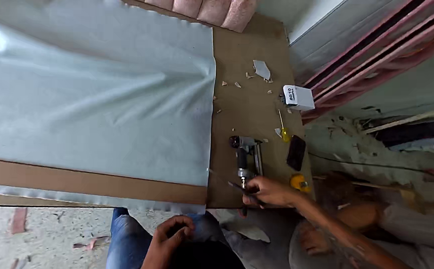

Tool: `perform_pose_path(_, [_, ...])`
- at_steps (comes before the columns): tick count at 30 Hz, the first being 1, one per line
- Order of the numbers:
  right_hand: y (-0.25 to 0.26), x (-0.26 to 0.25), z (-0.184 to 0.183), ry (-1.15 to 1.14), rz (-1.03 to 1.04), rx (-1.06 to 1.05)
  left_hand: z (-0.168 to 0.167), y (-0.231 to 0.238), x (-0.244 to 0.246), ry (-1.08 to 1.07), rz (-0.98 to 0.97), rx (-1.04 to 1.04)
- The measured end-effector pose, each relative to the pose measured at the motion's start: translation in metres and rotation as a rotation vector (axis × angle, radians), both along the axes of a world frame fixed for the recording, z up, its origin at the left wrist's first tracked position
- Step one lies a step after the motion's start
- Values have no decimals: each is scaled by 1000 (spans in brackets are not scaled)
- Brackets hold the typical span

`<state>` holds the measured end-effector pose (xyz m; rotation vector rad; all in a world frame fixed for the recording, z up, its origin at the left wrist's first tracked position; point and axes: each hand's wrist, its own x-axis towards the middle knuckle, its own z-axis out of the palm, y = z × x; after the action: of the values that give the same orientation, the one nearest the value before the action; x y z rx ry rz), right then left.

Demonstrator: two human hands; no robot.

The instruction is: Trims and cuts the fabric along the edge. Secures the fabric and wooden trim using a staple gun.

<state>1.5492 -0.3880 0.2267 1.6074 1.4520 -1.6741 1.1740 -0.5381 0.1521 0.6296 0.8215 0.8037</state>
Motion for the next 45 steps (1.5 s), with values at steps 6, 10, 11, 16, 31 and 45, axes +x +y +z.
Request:
perform_pose_path(6, [30, 27, -9, -13, 203, -229, -18, -8, 124, -415, 243, -349])
perform_pose_path(10, [47, 1, -35, 113, 238, -258, -36, -3, 183, -601, 497, -413])
perform_pose_path(11, [49, -6, -38, 130, 236, -270, -40, 1, 195, -636, 552, -412])
perform_pose_path(16, [48, -9, -50, 208, 158, -281, -49, 32, 232, -781, 906, -398])
perform_pose_path(31, [43, 20, -54, 296, 103, -182, -30, 100, 250, -620, 1476, -769])
perform_pose_path(45, [44, 9, -48, 224, 130, -130, -46, 101, 272, -958, 1434, -300])
